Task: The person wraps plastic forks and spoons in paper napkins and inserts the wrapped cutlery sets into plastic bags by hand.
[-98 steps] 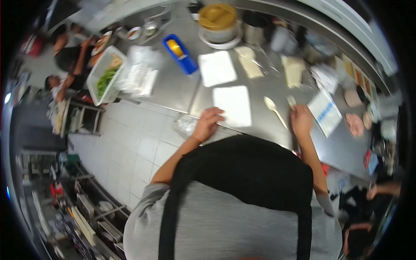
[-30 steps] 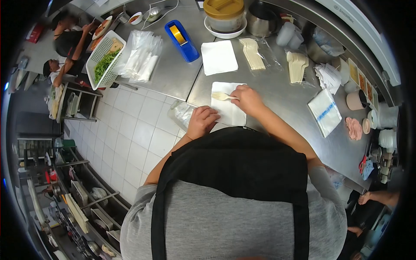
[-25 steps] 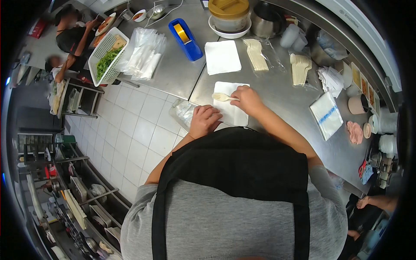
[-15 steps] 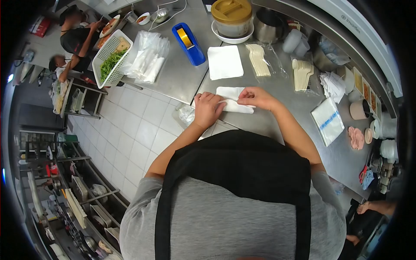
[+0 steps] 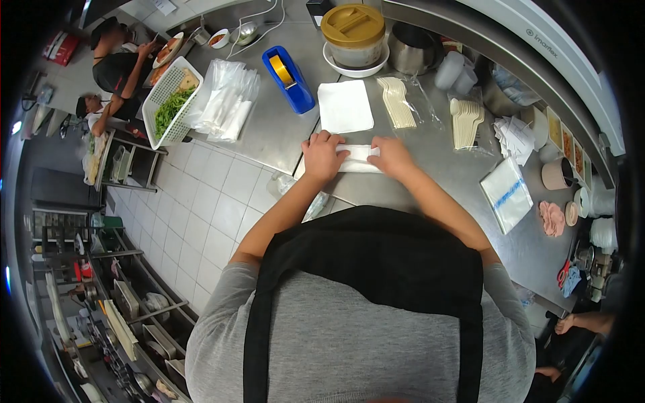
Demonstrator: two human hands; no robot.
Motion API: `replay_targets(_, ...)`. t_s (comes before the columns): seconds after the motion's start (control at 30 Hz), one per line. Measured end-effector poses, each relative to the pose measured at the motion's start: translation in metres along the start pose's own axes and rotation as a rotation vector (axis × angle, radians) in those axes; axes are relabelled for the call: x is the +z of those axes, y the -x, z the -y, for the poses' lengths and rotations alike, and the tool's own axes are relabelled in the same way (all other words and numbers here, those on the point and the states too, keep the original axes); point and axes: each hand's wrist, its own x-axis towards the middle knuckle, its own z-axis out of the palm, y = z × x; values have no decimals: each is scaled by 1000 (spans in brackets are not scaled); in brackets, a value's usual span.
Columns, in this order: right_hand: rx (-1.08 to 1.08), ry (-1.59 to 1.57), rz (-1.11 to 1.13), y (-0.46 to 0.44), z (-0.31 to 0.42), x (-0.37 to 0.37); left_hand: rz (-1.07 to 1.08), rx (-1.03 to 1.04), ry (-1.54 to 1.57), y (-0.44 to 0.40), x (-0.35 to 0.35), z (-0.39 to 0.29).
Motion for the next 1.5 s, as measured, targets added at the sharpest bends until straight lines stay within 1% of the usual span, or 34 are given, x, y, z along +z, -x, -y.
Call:
replay_targets(0.07,8,40,-69,4,3,7,-1,32,-13,0,1,1)
replay_targets(0.17,-242,165,-288,13,14,1,-29,178,-9,2,7,3)
replay_targets(0.27,-546,166,-375,11,5,7,-39,371,147,11,16,9)
replay_targets(0.37,-237,-90,33,32,6,-9,-39,382,299,13,14,-5)
replay_targets(0.47,-201,-256,-146,74,-16,-16,-6,435,319,-3,22,-24)
replay_targets(0.57,-23,-402,-276,142,-39,-49,-53,571,326,-32,31,-65)
replay_targets(0.6,50,-380,-339,169,-46,-62,-65,627,329,-44,34,-83)
replay_targets(0.63,125,-358,-401,197,-57,-71,8,640,372,-54,35,-109)
replay_targets(0.67,163,-328,-490,222,-75,-72,8,730,374,-65,42,-135)
replay_targets(0.73,159,-269,-711,273,-94,-84,14,895,424,-83,62,-194)
replay_targets(0.8,375,-185,-791,321,-112,-90,52,1040,470,-91,85,-262)
replay_targets(0.87,525,-179,-879,364,-121,-94,83,1188,459,-91,110,-329)
replay_targets(0.9,572,-162,-932,382,-127,-93,156,1230,438,-89,122,-362)
replay_targets(0.93,618,-144,-983,398,-133,-91,228,1251,355,-84,134,-392)
replay_targets(1.0,724,-149,-1051,424,-136,-91,282,1295,291,-73,156,-445)
replay_targets(1.1,893,-210,-1100,452,-133,-91,311,1311,324,-58,192,-503)
replay_targets(1.2,903,-215,-1193,468,-131,-84,239,1231,305,-45,223,-546)
replay_targets(1.27,936,-195,-1197,476,-129,-81,294,1195,217,-44,250,-554)
replay_targets(1.4,990,-239,-1232,485,-128,-74,428,1165,112,-54,257,-568)
replay_targets(1.5,1003,-251,-1248,486,-126,-67,364,1162,7,-72,234,-582)
